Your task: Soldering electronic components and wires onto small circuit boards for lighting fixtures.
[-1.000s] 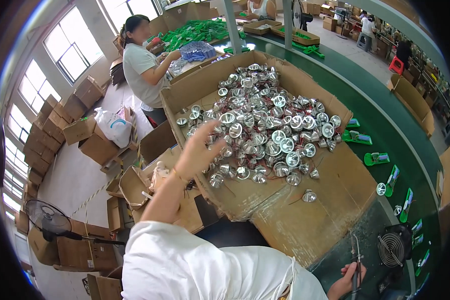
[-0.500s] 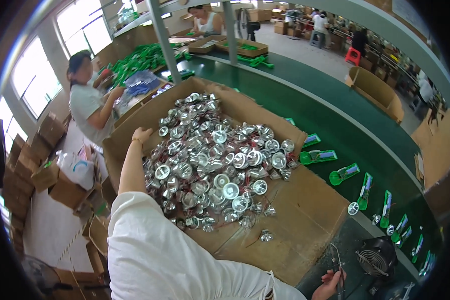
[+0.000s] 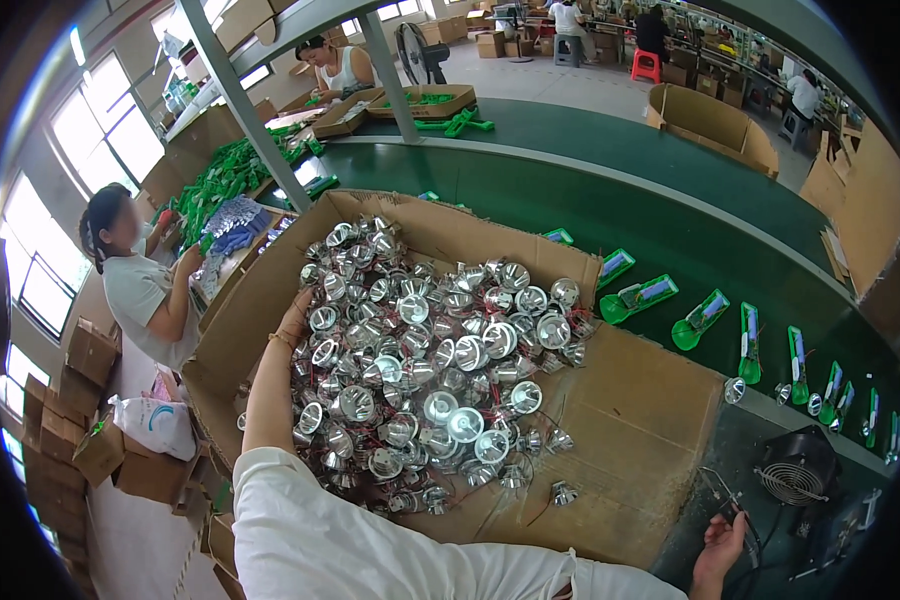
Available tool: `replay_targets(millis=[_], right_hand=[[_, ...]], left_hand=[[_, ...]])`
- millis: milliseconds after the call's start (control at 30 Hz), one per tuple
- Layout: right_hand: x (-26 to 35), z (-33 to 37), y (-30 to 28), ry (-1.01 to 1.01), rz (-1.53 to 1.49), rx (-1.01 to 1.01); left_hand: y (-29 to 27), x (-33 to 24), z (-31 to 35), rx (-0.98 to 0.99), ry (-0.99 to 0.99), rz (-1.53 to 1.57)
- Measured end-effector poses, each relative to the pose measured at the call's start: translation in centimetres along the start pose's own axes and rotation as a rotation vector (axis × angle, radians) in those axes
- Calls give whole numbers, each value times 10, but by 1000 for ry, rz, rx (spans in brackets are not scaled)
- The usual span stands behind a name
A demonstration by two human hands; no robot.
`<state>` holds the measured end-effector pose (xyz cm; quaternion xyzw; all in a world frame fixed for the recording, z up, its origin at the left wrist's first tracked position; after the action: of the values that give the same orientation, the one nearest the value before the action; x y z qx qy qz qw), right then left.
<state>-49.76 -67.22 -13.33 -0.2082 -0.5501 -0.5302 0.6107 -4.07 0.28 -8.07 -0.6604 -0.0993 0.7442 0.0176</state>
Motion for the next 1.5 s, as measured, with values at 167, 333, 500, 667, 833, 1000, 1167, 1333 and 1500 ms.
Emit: replay_targets(millis=[167,333,500,667,833,1000,1167,1333,1500], right_hand=[[0,3,6,20,6,16],[-1,1,6,34,7,49],[-4,6,12,26,15,120],[-5,3,6,13,-10,158],[-6,5,9,6,-41,210],[-7,9,8,-30,-66,285],[0,19,21,-62,-10,430],[8,25,23,-38,54,491],[12,26,19,-29,44,513]], left_hand=[[28,24,-27,269,-43,66],[73,6,-27,532,603,-653],[122,-24,-14,490,469,-563],[173,-94,46,475,135,-173],[195,-130,81,566,285,-364],[217,-144,96,612,471,-891],[233,-170,105,562,457,-1059],[320,-187,114,537,565,-970],[475,-139,156,724,937,-1172]])
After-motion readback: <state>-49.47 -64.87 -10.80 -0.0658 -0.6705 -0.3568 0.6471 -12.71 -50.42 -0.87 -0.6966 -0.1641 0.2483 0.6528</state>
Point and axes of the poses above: each hand's wrist, its own z-axis away from the middle knuckle, its own y-axis out of the palm, x = y × z, the point moved 3 cm from there along -z, towards the middle knuckle, and after that the axes turned 6 degrees about -z, right-handed, at the moved point
